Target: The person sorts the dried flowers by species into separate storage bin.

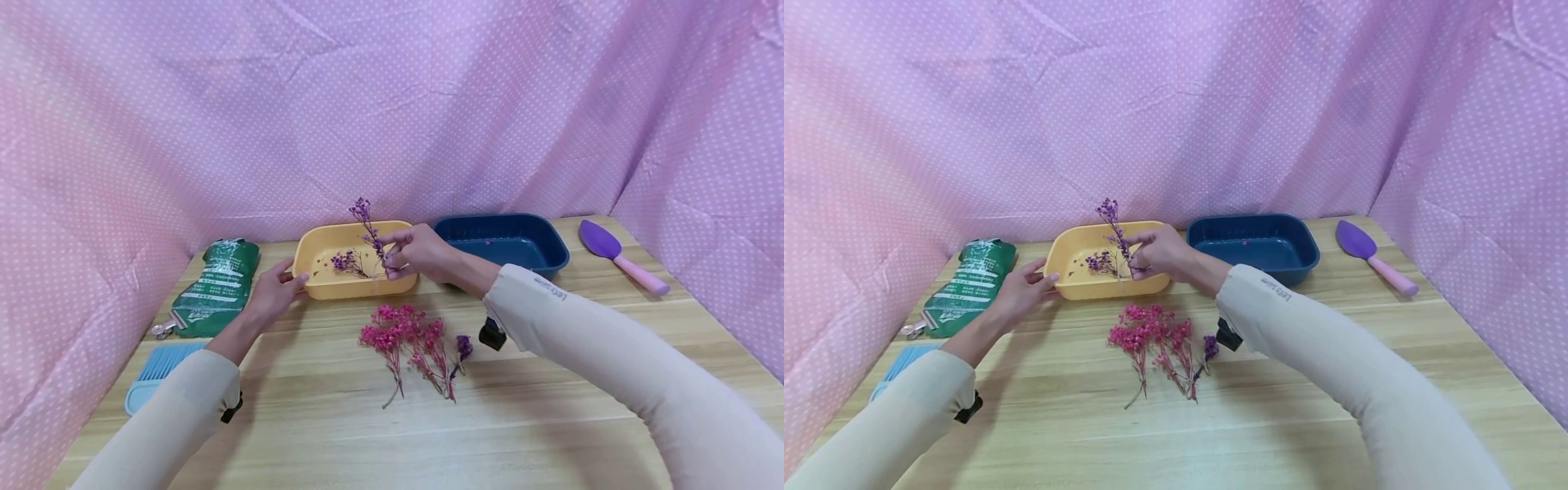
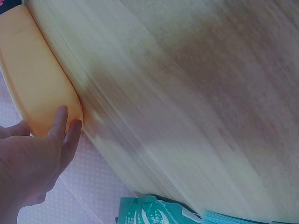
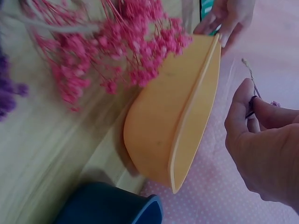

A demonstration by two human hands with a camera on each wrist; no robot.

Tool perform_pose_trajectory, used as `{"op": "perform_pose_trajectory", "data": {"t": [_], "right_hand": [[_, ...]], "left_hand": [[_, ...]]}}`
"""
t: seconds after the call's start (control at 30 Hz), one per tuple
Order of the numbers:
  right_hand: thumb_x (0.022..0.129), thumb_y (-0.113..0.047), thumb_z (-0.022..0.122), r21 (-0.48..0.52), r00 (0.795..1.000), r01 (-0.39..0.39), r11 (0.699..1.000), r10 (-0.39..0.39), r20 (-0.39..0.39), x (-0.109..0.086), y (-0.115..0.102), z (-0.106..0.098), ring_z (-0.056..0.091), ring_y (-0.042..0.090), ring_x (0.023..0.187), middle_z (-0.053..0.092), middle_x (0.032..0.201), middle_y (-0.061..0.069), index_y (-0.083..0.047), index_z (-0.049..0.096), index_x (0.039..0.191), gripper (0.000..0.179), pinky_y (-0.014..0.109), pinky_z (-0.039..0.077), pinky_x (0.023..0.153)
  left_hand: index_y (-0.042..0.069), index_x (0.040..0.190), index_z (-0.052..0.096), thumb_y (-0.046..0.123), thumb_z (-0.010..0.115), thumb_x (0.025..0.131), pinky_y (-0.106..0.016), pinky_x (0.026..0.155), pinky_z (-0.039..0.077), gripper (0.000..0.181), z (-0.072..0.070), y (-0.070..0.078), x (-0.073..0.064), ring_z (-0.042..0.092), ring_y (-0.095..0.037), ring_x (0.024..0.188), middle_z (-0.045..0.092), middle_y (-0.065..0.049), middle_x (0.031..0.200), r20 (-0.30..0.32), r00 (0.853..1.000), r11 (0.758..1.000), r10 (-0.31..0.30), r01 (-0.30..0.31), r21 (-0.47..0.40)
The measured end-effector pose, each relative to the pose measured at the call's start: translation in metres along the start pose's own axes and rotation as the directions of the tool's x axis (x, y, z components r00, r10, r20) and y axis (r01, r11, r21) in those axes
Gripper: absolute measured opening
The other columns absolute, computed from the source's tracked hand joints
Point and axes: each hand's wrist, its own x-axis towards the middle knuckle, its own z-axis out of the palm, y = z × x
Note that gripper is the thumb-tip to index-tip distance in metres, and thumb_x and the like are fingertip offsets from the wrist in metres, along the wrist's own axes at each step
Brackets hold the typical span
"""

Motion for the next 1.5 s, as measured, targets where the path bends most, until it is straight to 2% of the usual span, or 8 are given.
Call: {"op": "perform_pose_trajectory", "data": {"t": [0.2, 0.47, 0.8, 0.97, 1.03, 1.13, 1.3, 1.5], "right_hand": [[0.088, 0.015, 0.056, -0.033, 1.000, -0.014, 0.999, 0.013, -0.023, 0.018, -0.001, 0.002, 0.064, 0.022, 0.065, 0.063, 0.087, 0.018, -0.001, 0.048, 0.139, 0.055, 0.049, 0.054, 0.090], [0.084, 0.018, 0.057, -0.073, 0.996, -0.042, 0.996, 0.036, -0.077, 0.037, 0.002, -0.005, 0.064, 0.021, 0.064, 0.065, 0.081, 0.019, 0.002, 0.049, 0.138, 0.056, 0.045, 0.057, 0.086], [0.086, 0.015, 0.058, -0.168, 0.993, -0.071, 0.983, 0.054, -0.101, 0.046, 0.006, 0.003, 0.068, 0.026, 0.071, 0.059, 0.116, 0.032, 0.002, 0.055, 0.132, 0.048, 0.043, 0.057, 0.086], [0.088, -0.001, 0.063, -0.429, 0.985, -0.025, 0.903, -0.051, -0.166, 0.045, 0.008, 0.008, 0.065, 0.031, 0.102, 0.057, 0.129, 0.019, 0.001, 0.059, 0.128, 0.040, 0.041, 0.055, 0.090], [0.089, -0.009, 0.065, -0.519, 0.976, -0.010, 0.855, -0.104, -0.189, 0.042, 0.009, 0.008, 0.062, 0.029, 0.106, 0.059, 0.127, 0.015, 0.000, 0.061, 0.126, 0.038, 0.038, 0.054, 0.089], [0.091, -0.014, 0.065, -0.546, 0.970, 0.044, 0.837, -0.167, -0.178, 0.032, 0.010, 0.006, 0.061, 0.028, 0.102, 0.064, 0.115, 0.016, 0.001, 0.062, 0.123, 0.035, 0.035, 0.054, 0.083], [0.094, -0.016, 0.061, -0.492, 0.976, 0.116, 0.863, -0.192, -0.107, 0.002, 0.012, 0.002, 0.065, 0.028, 0.088, 0.066, 0.095, 0.014, 0.003, 0.062, 0.118, 0.030, 0.036, 0.058, 0.075], [0.096, -0.019, 0.060, -0.446, 0.985, 0.121, 0.887, -0.164, -0.058, -0.033, 0.013, -0.007, 0.065, 0.030, 0.087, 0.066, 0.096, 0.014, -0.001, 0.062, 0.119, 0.029, 0.031, 0.059, 0.066]], "left_hand": [[0.008, 0.155, 0.013, 0.016, 0.051, 0.101, -0.039, 0.096, 0.050, 0.066, 0.001, 0.000, 0.001, 0.055, -0.035, 0.118, 0.040, -0.029, 0.141, 0.004, 1.000, 1.000, -0.006, 0.006, 0.004], [0.006, 0.154, 0.014, 0.016, 0.051, 0.101, -0.038, 0.095, 0.051, 0.066, 0.000, 0.000, 0.000, 0.055, -0.035, 0.118, 0.041, -0.030, 0.141, 0.005, 1.000, 1.000, 0.004, -0.004, 0.006], [0.006, 0.154, 0.013, 0.016, 0.051, 0.101, -0.038, 0.096, 0.051, 0.066, 0.000, 0.001, -0.001, 0.055, -0.035, 0.118, 0.040, -0.030, 0.141, 0.006, 1.000, 1.000, -0.011, 0.011, -0.006], [0.005, 0.154, 0.013, 0.016, 0.052, 0.100, -0.038, 0.095, 0.051, 0.067, 0.000, 0.001, 0.000, 0.056, -0.035, 0.118, 0.040, -0.030, 0.141, 0.009, 1.000, 1.000, -0.007, 0.007, 0.001], [0.005, 0.154, 0.013, 0.016, 0.052, 0.100, -0.039, 0.095, 0.051, 0.067, 0.000, 0.001, 0.000, 0.056, -0.035, 0.118, 0.040, -0.030, 0.142, 0.009, 1.000, 1.000, -0.004, 0.004, 0.005], [0.006, 0.154, 0.013, 0.017, 0.052, 0.100, -0.039, 0.096, 0.051, 0.068, 0.001, 0.001, 0.001, 0.056, -0.035, 0.118, 0.039, -0.029, 0.143, 0.012, 1.000, 1.000, -0.012, 0.011, 0.015], [0.006, 0.154, 0.014, 0.017, 0.052, 0.100, -0.039, 0.095, 0.051, 0.066, 0.001, 0.002, 0.000, 0.055, -0.035, 0.119, 0.038, -0.030, 0.144, 0.014, 1.000, 1.000, -0.006, 0.005, 0.025], [0.005, 0.154, 0.014, 0.016, 0.052, 0.101, -0.039, 0.095, 0.051, 0.066, 0.000, 0.002, 0.000, 0.056, -0.036, 0.118, 0.039, -0.030, 0.143, 0.012, 1.000, 1.000, 0.006, -0.006, 0.016]]}}
